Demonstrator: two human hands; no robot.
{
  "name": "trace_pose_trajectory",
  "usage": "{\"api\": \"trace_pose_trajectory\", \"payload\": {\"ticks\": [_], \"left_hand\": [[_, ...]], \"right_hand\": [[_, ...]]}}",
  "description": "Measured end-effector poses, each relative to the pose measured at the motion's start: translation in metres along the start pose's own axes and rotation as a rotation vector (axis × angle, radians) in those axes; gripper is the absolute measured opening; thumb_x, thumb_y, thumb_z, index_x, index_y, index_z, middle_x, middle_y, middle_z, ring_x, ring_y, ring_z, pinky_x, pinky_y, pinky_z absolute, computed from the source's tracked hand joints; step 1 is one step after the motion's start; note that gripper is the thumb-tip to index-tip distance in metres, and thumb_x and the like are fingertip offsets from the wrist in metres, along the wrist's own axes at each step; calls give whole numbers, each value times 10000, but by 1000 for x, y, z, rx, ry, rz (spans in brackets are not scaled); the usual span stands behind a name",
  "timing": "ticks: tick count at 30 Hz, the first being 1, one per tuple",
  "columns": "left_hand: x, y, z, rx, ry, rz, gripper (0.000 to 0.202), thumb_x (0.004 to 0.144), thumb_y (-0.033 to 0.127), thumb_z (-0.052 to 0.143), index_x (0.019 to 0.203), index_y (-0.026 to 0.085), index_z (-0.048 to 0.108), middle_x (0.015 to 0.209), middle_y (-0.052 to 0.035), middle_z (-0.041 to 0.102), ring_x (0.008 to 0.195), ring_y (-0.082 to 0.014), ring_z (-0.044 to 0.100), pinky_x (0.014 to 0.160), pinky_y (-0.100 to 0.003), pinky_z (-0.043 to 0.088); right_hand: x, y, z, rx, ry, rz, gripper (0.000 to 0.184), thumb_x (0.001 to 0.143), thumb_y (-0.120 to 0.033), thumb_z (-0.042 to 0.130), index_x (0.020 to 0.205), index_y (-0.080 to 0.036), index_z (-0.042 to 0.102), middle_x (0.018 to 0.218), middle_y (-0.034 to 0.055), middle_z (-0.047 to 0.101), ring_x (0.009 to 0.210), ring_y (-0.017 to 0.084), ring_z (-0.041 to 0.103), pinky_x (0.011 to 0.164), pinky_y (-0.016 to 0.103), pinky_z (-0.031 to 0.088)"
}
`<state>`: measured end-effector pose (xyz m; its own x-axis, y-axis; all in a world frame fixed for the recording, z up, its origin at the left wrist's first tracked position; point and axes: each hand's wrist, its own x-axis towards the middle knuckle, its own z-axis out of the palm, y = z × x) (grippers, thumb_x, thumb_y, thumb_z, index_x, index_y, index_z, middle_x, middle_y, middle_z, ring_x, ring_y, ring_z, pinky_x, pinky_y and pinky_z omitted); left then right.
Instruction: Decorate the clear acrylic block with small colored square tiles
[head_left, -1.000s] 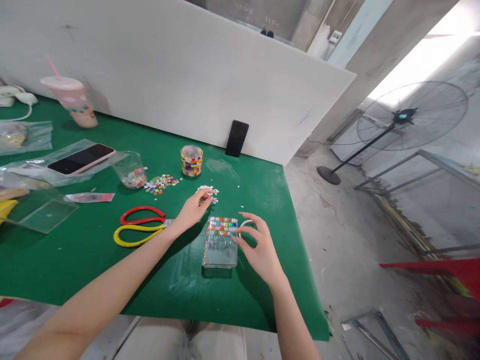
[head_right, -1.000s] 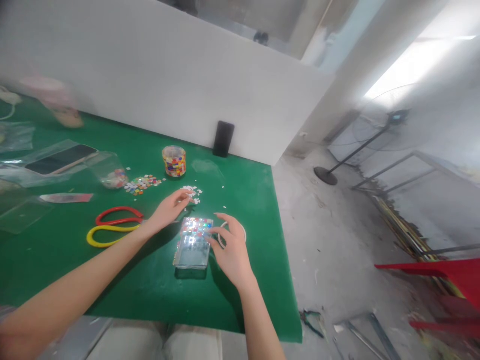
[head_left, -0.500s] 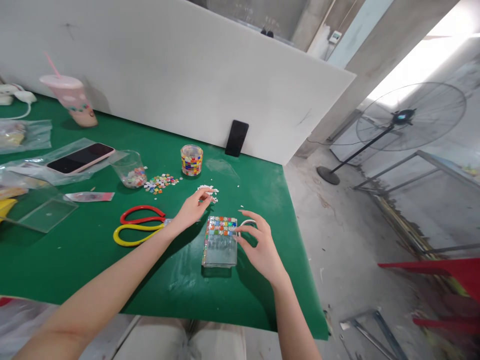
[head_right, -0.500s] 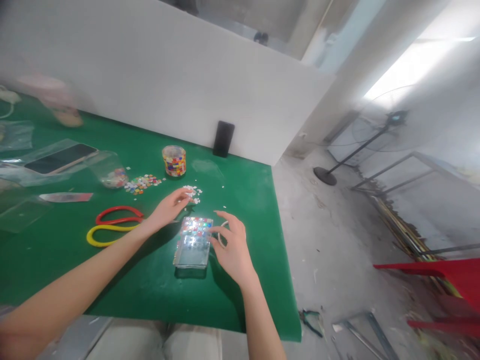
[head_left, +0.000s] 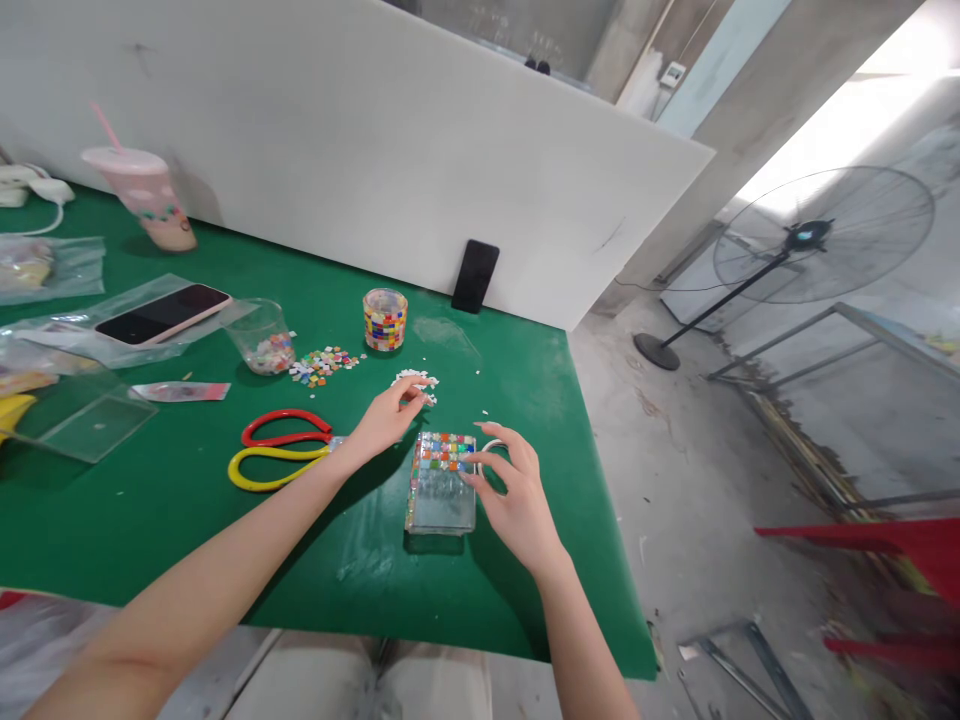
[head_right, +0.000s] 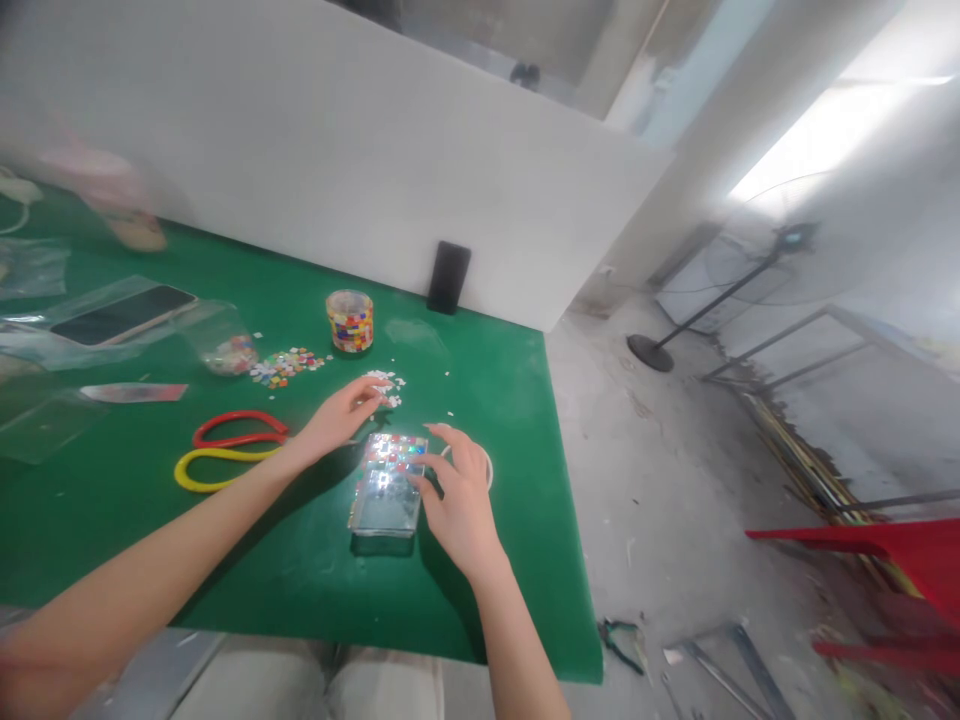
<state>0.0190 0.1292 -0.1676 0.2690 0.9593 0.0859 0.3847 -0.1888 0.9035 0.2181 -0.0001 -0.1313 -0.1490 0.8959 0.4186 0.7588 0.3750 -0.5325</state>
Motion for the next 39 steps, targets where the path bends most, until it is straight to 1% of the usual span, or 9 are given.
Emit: {"api": "trace_pose_trajectory", "payload": {"ticks": [2, 6, 8, 15, 20, 24, 31, 39], "left_hand": [[-1, 1, 0, -6, -3, -1, 293, 972, 347, 562, 1181, 146, 605, 975, -51, 683, 888, -187, 672, 833, -407, 561], [-3, 4, -1, -13, -8, -6, 293, 974, 342, 559, 1187, 146, 604, 984, -54, 688, 910, -193, 675, 854, -418, 557], [-3, 5, -1, -12, -9, -9, 291, 974, 338, 560, 1187, 145, 605, 980, -53, 690, 912, -193, 676, 861, -421, 556], [-4, 7, -2, 0, -8, -4, 271, 964, 323, 576, 1168, 149, 613, 961, -46, 688, 890, -187, 674, 835, -402, 559], [-5, 9, -2, 0, -8, -1, 265, 964, 327, 573, 1158, 151, 616, 952, -44, 690, 886, -185, 674, 839, -402, 556], [-4, 9, -3, -6, -15, -4, 266, 965, 325, 572, 1162, 152, 615, 949, -44, 691, 889, -186, 675, 843, -403, 555], [-5, 10, -3, -12, -23, -9, 277, 966, 322, 571, 1179, 148, 604, 958, -45, 681, 900, -191, 671, 854, -416, 555], [-4, 8, -3, -28, -25, -14, 282, 964, 330, 573, 1178, 149, 603, 966, -48, 678, 906, -192, 668, 849, -415, 555]], "right_hand": [[1, -2, -1, -33, 7, -34, 108, 907, -181, 624, 982, -237, 679, 1333, 105, 596, 1253, 307, 526, 1009, 541, 453], [4, -8, -3, -198, 40, -189, 148, 926, -106, 551, 974, -203, 651, 1302, 140, 613, 1257, 309, 530, 996, 538, 455], [6, -11, -3, -260, 27, -238, 166, 935, -94, 513, 965, -202, 637, 1294, 148, 620, 1253, 308, 538, 1003, 549, 449], [13, -11, -8, -264, -96, -228, 208, 930, -88, 463, 978, -213, 622, 1320, 154, 610, 1272, 319, 526, 986, 562, 462], [15, -9, -12, -245, -147, -227, 195, 930, -89, 469, 1000, -204, 610, 1342, 158, 592, 1296, 329, 504, 1003, 576, 454], [17, -9, -15, -231, -168, -236, 181, 924, -83, 487, 1000, -196, 606, 1348, 163, 586, 1301, 333, 496, 1018, 581, 444], [18, -3, -15, -177, -186, -249, 206, 923, -72, 486, 1023, -208, 605, 1358, 148, 579, 1325, 312, 479, 1059, 582, 412], [19, 3, -16, -29, -204, -215, 216, 928, -106, 501, 1043, -240, 625, 1355, 112, 594, 1362, 288, 463, 1106, 567, 379]]}}
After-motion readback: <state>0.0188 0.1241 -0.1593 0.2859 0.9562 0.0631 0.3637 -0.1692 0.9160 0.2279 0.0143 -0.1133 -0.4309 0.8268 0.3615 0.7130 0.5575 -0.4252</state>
